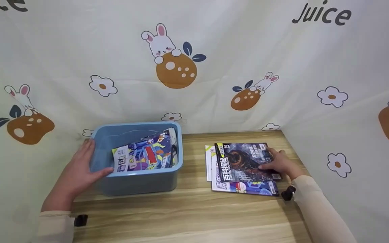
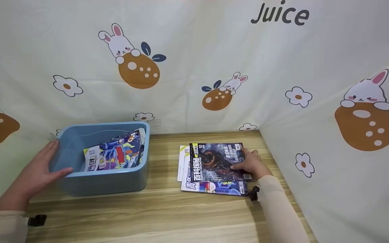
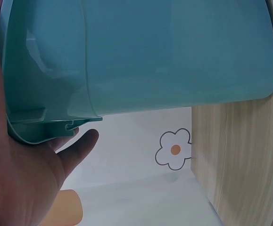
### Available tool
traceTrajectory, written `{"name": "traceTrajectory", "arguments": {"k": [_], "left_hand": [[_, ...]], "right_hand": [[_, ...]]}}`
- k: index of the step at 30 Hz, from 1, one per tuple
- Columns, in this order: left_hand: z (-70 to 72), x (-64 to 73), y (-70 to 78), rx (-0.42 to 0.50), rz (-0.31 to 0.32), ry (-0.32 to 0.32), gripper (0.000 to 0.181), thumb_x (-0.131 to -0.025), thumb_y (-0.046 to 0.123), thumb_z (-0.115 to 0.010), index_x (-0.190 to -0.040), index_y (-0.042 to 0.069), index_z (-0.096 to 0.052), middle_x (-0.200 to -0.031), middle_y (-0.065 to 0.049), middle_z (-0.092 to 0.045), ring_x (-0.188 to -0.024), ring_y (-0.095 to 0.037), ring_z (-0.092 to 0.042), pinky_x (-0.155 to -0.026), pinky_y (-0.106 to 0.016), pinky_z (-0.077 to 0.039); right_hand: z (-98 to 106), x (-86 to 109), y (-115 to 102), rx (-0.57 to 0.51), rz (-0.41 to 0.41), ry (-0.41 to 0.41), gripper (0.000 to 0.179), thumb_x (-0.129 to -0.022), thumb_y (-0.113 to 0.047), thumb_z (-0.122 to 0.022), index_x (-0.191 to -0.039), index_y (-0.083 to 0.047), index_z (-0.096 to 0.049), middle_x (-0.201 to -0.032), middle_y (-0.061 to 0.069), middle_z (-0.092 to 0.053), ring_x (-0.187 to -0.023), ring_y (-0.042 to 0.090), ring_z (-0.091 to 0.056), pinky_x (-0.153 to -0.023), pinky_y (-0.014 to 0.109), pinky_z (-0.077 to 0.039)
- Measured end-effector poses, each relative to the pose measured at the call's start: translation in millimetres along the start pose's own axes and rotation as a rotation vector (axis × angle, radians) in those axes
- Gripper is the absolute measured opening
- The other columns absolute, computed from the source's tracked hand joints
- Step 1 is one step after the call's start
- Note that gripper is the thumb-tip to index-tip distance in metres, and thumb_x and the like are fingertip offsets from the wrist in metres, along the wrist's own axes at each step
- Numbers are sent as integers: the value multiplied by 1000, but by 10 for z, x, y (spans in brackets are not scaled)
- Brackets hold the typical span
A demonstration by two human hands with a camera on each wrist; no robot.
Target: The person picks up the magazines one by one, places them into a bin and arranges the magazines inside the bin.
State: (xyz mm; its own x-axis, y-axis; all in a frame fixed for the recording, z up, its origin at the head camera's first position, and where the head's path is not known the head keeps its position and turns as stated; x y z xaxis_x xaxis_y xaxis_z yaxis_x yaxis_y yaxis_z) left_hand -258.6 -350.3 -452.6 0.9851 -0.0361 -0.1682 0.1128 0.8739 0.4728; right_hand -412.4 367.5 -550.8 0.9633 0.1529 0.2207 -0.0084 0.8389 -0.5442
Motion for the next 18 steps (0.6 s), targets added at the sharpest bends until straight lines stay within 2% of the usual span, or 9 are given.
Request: {"name": "traceTrajectory", "arguments": {"k": [3,7,10,14,18], "left_hand": [[-1,-1,-1,-3,-3,3,131,-91,76,-74,-175,-2,-11,-182,-29,-9,-167,-53,-7,-118,-87,-23],[-1,2,0,-4,1,0,132,-91,77,-74,-176,-1,-10,-182,-29,-8,-167,-53,-6,-118,-87,-23],[-6,4,1,-4,1,1,132,-91,77,-74,-176,0,-10,-182,-28,-8,-168,-52,-5,-118,-87,-23],[-12,6,-2,-2,5,2,132,-91,77,-74,-176,1,-9,-183,-27,-6,-168,-52,-5,-118,-87,-23],[-10,11,-1,-2,7,1,132,-91,77,-74,-176,2,-8,-183,-26,-5,-168,-52,-5,-118,-87,-23]], "right_hand": [[-26,-42,59,-29,-7,-10,122,-86,-42,-97,-174,0,-23,-158,54,-20,-141,66,-39,-124,75,-32],[-52,-87,102,-68,6,-18,125,-85,-40,-98,-174,0,-21,-154,51,-27,-137,62,-43,-124,73,-33],[-53,-94,99,-83,24,-35,124,-85,-38,-98,-175,-1,-20,-160,51,-28,-144,62,-40,-127,71,-29],[-49,-68,55,-133,45,-79,122,-87,-30,-97,-175,-1,-18,-170,46,-22,-154,61,-31,-130,70,-23],[-53,-48,31,-163,50,-107,122,-88,-27,-96,-176,-2,-16,-172,44,-21,-154,59,-33,-131,69,-23]]}}
Point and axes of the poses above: each hand's wrist, its own x-axis away from the middle knuckle, its own z-axis out of the back of the hand, y = z × x, the point moved 6 cm from there along -x, towards the middle knuckle
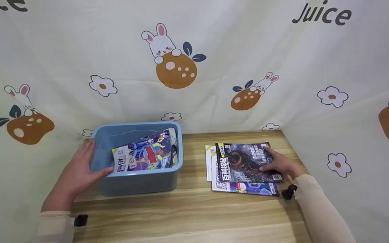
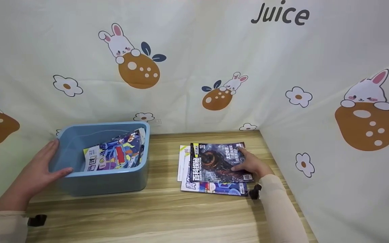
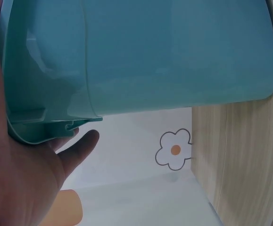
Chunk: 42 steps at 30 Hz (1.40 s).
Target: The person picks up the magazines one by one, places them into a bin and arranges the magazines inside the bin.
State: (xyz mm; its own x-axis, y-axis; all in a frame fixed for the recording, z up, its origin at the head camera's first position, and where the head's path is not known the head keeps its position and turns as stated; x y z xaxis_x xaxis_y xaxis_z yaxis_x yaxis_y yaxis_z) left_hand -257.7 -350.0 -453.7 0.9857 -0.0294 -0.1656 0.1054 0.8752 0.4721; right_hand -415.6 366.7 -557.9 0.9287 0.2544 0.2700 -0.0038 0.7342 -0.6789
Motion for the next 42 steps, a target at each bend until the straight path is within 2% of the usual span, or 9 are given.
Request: {"name": "traceTrajectory", "arguments": {"k": [8,15,24,35,39,42], "left_hand": [[5,-4,4,-1,-2,1,131,-91,77,-74,-176,2,-9,-183,-27,-6,-168,-52,-5,-117,-87,-22],[7,-6,6,-3,-9,19,130,-91,76,-74,-175,-1,-13,-182,-28,-9,-168,-52,-6,-118,-87,-23],[20,-3,21,-3,-6,15,130,-91,76,-75,-176,-1,-10,-182,-28,-7,-167,-53,-6,-117,-88,-22],[5,11,23,-6,7,12,132,-90,78,-74,-176,1,-10,-182,-28,-7,-167,-53,-6,-115,-89,-23],[2,11,18,-8,9,5,131,-91,78,-73,-176,1,-10,-183,-27,-6,-168,-52,-5,-116,-88,-22],[13,10,17,-5,3,5,131,-91,77,-74,-176,-1,-11,-182,-28,-7,-168,-52,-6,-117,-87,-22]], "right_hand": [[7,19,1,10,25,15,119,-87,-27,-97,-175,-1,-21,-171,43,-25,-153,58,-36,-130,69,-25],[26,34,-1,12,56,32,115,-88,-22,-96,-174,2,-23,-171,44,-23,-155,59,-32,-130,69,-24],[52,16,54,-8,101,73,110,-87,-13,-95,-172,3,-27,-170,45,-24,-155,61,-32,-130,70,-25],[99,22,68,-19,64,72,110,-88,-14,-95,-173,0,-28,-172,43,-23,-153,57,-35,-130,68,-26],[129,33,41,-64,67,74,109,-88,-12,-94,-174,-1,-28,-173,41,-21,-150,53,-38,-128,63,-34],[132,41,32,-181,85,47,108,-91,-8,-92,-175,-2,-24,-173,40,-22,-138,46,-48,-115,49,-51]]}}
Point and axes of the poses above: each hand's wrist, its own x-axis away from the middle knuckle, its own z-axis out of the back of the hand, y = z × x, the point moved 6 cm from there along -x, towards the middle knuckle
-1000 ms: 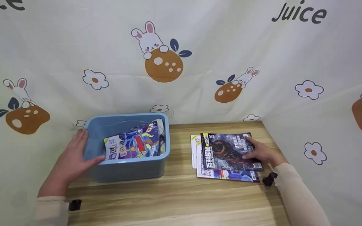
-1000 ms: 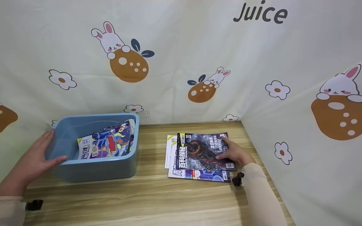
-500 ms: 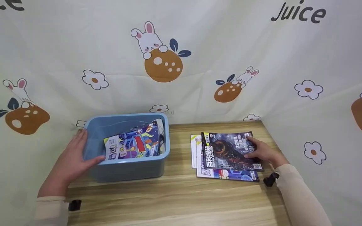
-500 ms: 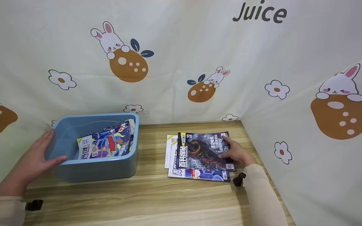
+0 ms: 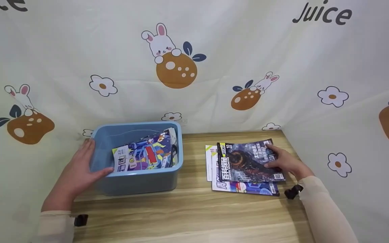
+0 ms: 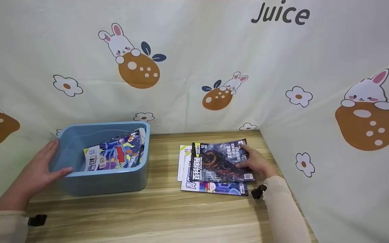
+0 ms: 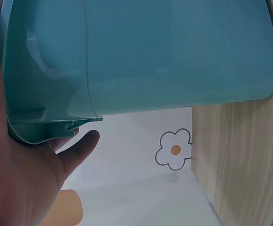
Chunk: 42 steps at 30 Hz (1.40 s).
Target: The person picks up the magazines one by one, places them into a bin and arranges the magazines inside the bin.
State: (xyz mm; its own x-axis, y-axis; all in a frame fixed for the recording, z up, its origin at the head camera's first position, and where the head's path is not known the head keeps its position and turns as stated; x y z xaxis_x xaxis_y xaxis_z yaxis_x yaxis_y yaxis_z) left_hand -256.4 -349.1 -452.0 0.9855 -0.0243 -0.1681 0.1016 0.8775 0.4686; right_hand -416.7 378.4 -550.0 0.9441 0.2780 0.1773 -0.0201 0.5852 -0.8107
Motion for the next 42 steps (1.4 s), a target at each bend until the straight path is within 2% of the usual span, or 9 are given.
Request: {"name": "traceTrajectory", "arguments": {"k": [4,8,13,19,26,32,36,42], "left_hand": [[2,3,-7,8,3,-6,131,-91,77,-74,-176,0,-10,-182,-28,-6,-168,-52,-5,-117,-88,-22],[-4,-1,-2,8,3,-9,131,-91,78,-73,-176,2,-9,-183,-26,-6,-168,-52,-4,-117,-88,-22],[-2,-2,4,2,-1,-3,131,-90,78,-74,-176,2,-10,-183,-27,-8,-168,-52,-6,-116,-88,-23],[2,-5,-5,10,-5,4,131,-91,77,-74,-176,1,-10,-183,-27,-7,-168,-52,-6,-117,-88,-22],[-9,-10,-16,3,0,-9,131,-91,77,-74,-176,2,-9,-183,-26,-5,-168,-52,-4,-118,-87,-22],[-9,-31,-14,3,-3,-9,131,-91,77,-74,-176,1,-11,-182,-27,-7,-168,-52,-5,-118,-87,-22],[-14,-21,-19,0,2,-7,132,-90,78,-74,-176,1,-10,-182,-28,-7,-167,-53,-5,-117,-88,-22],[-21,-10,-20,0,3,-6,132,-90,78,-73,-176,2,-10,-183,-27,-6,-167,-53,-4,-116,-88,-21]], "right_hand": [[-20,16,31,-242,-22,-53,105,-97,-4,-85,-178,-10,-18,-170,38,-22,-124,38,-59,-93,36,-63],[-11,23,62,-358,-29,-55,103,-99,-3,-81,-179,-16,-17,-172,34,-18,-127,34,-58,-91,34,-64],[-12,12,46,-412,11,-50,101,-102,-1,-77,-179,-17,-15,-174,31,-19,-129,29,-58,-93,34,-64],[-29,10,-4,-458,41,-36,99,-102,3,-74,-180,-18,-15,-175,28,-22,-119,21,-66,-90,31,-64],[-55,9,-52,-488,33,-14,98,-103,2,-73,-180,-22,-17,-174,29,-25,-116,23,-69,-90,34,-66],[-63,-7,-91,-477,35,-7,97,-104,-1,-75,-180,-24,-18,-180,21,-16,-128,22,-60,-95,31,-63],[-69,1,-155,-490,28,2,97,-105,-3,-74,-180,-26,-17,-182,20,-9,-127,24,-61,-94,33,-64],[-91,-7,-248,-509,25,22,94,-105,-2,-74,-179,-27,-22,-179,24,-16,-122,24,-64,-92,34,-65]]}}
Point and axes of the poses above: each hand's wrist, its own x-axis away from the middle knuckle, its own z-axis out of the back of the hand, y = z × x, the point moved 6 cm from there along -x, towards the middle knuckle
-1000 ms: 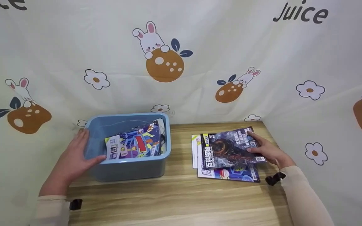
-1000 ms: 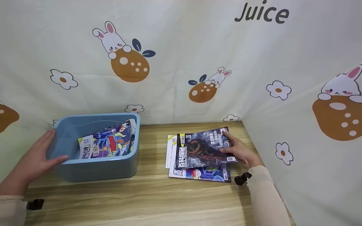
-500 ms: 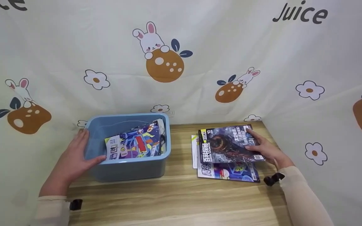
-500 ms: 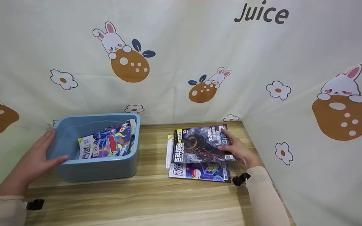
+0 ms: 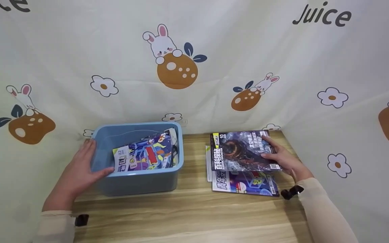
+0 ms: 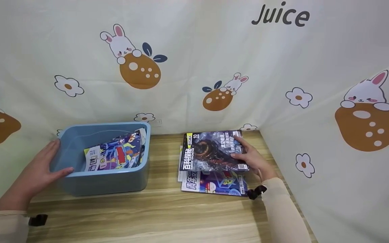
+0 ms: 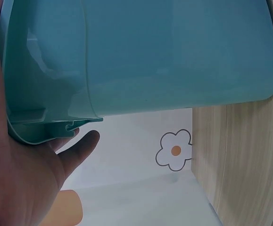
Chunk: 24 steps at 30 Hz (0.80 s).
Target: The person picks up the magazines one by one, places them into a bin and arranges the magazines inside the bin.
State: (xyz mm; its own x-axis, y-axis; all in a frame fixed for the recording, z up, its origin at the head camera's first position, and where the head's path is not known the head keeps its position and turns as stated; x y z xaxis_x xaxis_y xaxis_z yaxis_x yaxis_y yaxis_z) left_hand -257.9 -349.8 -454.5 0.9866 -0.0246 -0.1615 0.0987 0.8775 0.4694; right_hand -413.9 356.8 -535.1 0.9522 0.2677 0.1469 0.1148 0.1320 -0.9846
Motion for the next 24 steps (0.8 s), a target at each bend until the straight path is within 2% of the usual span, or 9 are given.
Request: {"name": "traceTrajectory", "arguments": {"k": [5,10,14,20,24], "left_hand": [[16,-1,11,-1,-10,5,131,-91,78,-74,-176,1,-10,-183,-27,-5,-168,-52,-5,-117,-87,-22],[4,-1,-2,2,-8,-1,131,-91,77,-74,-177,2,-9,-183,-25,-3,-168,-52,-3,-117,-88,-21],[3,-3,6,6,-2,-7,131,-91,78,-74,-177,3,-8,-183,-25,-3,-168,-52,-3,-117,-88,-21],[29,5,28,16,-7,-2,130,-92,75,-75,-176,0,-10,-183,-26,-5,-168,-52,-5,-119,-87,-21],[26,17,14,16,-7,0,130,-92,76,-74,-176,1,-9,-183,-26,-4,-168,-52,-4,-119,-87,-21]], "right_hand": [[-36,-18,-38,2,-10,27,93,-104,-5,-77,-178,-28,-26,-179,23,-17,-125,26,-62,-93,35,-65],[-103,-27,-96,-45,11,48,94,-104,-1,-75,-178,-27,-25,-176,27,-21,-115,23,-69,-89,34,-66],[-157,-23,-134,-45,27,58,94,-104,-2,-75,-178,-28,-25,-176,28,-18,-112,23,-70,-87,34,-67],[-254,-30,-184,-103,27,40,92,-105,1,-73,-178,-29,-26,-170,29,-29,-109,22,-74,-87,36,-67],[-316,-34,-239,-119,40,36,92,-104,3,-72,-178,-27,-26,-167,30,-31,-107,22,-75,-85,36,-68]]}}
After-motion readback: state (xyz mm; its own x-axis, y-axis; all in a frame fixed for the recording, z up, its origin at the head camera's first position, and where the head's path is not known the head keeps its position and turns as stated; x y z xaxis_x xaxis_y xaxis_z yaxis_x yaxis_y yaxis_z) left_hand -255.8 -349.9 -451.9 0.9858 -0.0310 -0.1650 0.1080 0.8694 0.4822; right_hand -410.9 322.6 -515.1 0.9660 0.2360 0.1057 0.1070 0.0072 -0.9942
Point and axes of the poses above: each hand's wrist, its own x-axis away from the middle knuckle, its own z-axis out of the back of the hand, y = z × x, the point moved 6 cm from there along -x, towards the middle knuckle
